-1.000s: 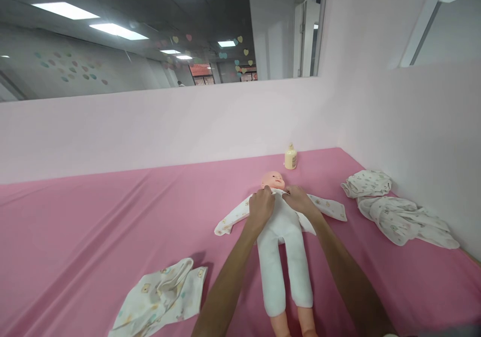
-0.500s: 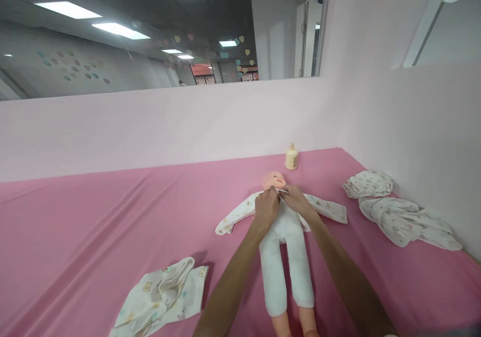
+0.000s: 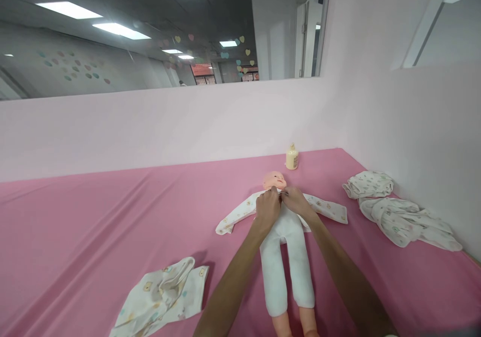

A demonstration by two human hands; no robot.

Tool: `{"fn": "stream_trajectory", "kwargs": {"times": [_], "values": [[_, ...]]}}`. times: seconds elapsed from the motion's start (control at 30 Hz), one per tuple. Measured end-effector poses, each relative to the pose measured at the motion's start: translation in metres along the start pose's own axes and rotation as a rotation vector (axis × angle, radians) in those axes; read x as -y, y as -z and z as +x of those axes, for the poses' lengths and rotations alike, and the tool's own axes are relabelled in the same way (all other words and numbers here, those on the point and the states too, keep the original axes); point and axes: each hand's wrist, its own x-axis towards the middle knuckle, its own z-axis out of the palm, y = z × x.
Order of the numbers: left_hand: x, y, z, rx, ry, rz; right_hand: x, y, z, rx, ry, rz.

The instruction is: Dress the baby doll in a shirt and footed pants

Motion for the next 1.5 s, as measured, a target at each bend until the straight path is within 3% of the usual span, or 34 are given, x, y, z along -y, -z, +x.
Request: {"fn": "stream_trajectory", "kwargs": {"times": [0.23,0.6,1.0,1.5], "values": [[0.000,0.000,0.000,0.052,-0.019,-0.009,-0.001,-0.001,0.000,0.041,-0.001,0.021],[0.002,-0.009,0.000,0.008,-0.061,0.003,0.007,0.008,-0.006,-0.003,-0.070,0.108],[0.001,-0.010,0.003,0.056,-0.012,-0.025,0.018,0.007,-0.010,-0.010,-0.003,-0.064],[0.018,-0.029,0.016,0.014,-0.011,-0.307,0.027,-0.001,-0.017,-0.064,-0.002,-0.233]]}}
